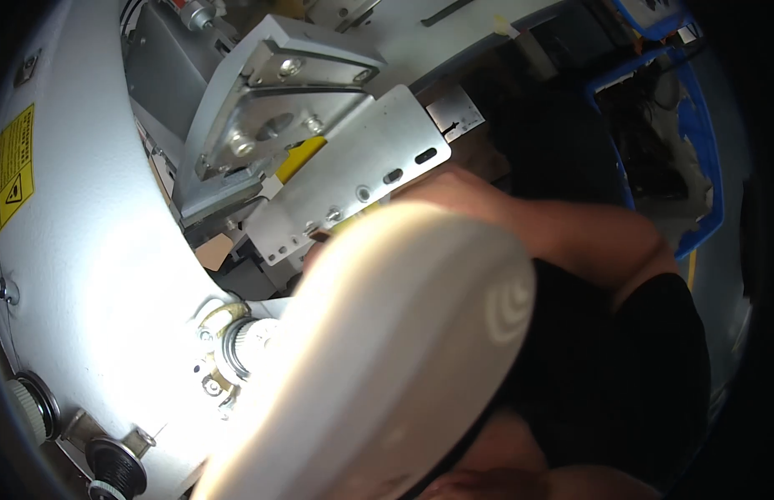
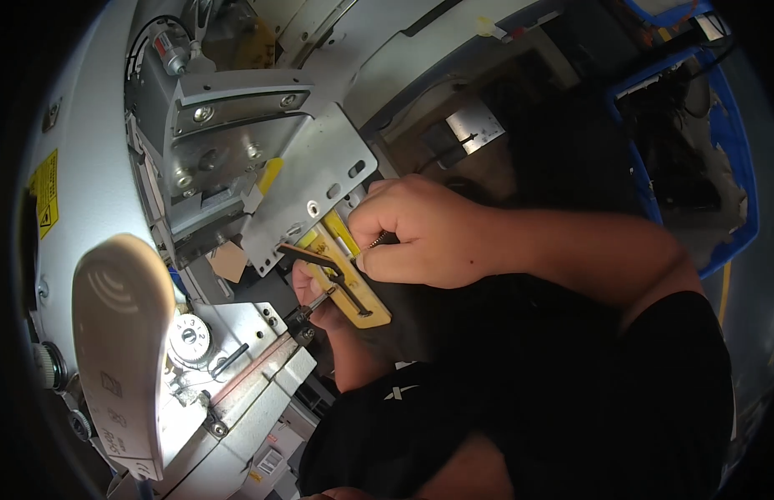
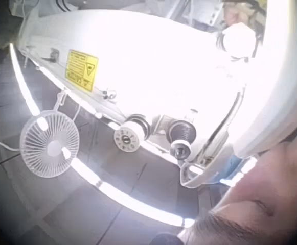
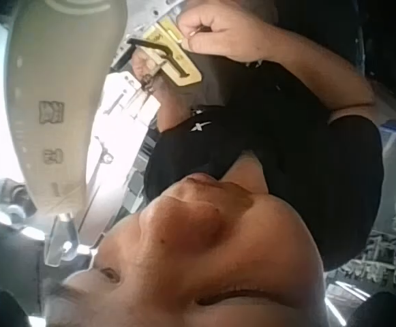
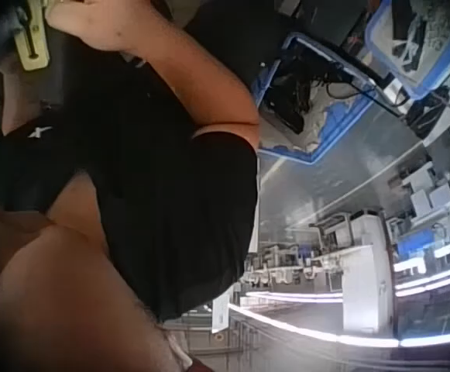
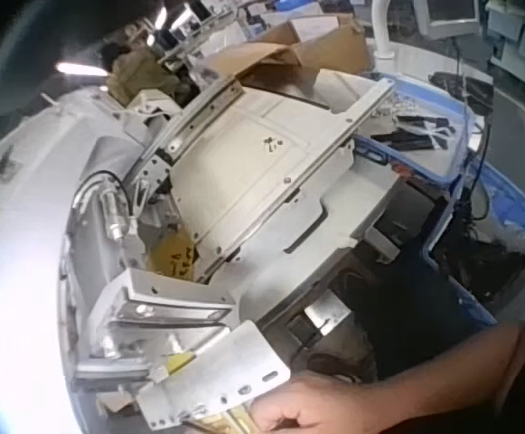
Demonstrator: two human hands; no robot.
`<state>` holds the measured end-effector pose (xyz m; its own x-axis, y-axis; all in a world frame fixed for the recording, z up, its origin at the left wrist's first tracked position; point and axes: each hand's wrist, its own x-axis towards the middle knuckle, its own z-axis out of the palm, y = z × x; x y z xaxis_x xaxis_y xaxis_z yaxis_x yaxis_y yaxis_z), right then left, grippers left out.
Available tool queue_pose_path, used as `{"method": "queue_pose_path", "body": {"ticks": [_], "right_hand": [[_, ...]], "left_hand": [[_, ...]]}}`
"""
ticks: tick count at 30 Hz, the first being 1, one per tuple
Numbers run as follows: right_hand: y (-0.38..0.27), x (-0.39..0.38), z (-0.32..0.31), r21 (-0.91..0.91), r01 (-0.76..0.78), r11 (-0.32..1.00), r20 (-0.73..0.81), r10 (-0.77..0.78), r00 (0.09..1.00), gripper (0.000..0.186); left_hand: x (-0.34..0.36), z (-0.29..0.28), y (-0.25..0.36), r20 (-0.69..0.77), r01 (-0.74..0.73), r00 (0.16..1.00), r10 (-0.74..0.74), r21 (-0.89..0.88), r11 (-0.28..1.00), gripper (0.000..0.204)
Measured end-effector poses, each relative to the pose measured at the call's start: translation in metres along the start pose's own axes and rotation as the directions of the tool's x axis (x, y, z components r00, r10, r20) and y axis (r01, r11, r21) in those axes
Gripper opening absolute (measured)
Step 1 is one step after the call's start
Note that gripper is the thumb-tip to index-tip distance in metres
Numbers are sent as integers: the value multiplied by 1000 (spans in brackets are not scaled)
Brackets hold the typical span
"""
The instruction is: Sewing fabric components and zippers to assemble a handbag using an industrial sewing machine.
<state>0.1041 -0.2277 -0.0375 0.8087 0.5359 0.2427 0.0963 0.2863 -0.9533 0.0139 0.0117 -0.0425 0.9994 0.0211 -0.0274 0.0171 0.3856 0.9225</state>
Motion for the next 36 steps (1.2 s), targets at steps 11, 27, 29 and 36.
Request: {"method": "queue_pose_path", "body": {"ticks": [11, 27, 29, 36], "right_hand": [[-3, 1, -6, 161, -135, 978, 142, 112, 983, 17], [-6, -7, -6, 32, -61, 998, 81, 58, 995, 15], [-10, -11, -11, -81, -22, 996, 79, 29, 996, 16], [-41, -36, -21, -418, 45, 908, 63, -20, 998, 37]], "left_hand": [[3, 7, 12, 59, 85, 994, -88, 53, 995, 21], [-9, 12, 2, -7, -7, 1000, 8, 153, 988, 31], [-11, 12, 3, -51, 0, 999, 12, 226, 974, 33], [-43, 27, 8, -203, 70, 979, 25, 445, 893, 116]]}}
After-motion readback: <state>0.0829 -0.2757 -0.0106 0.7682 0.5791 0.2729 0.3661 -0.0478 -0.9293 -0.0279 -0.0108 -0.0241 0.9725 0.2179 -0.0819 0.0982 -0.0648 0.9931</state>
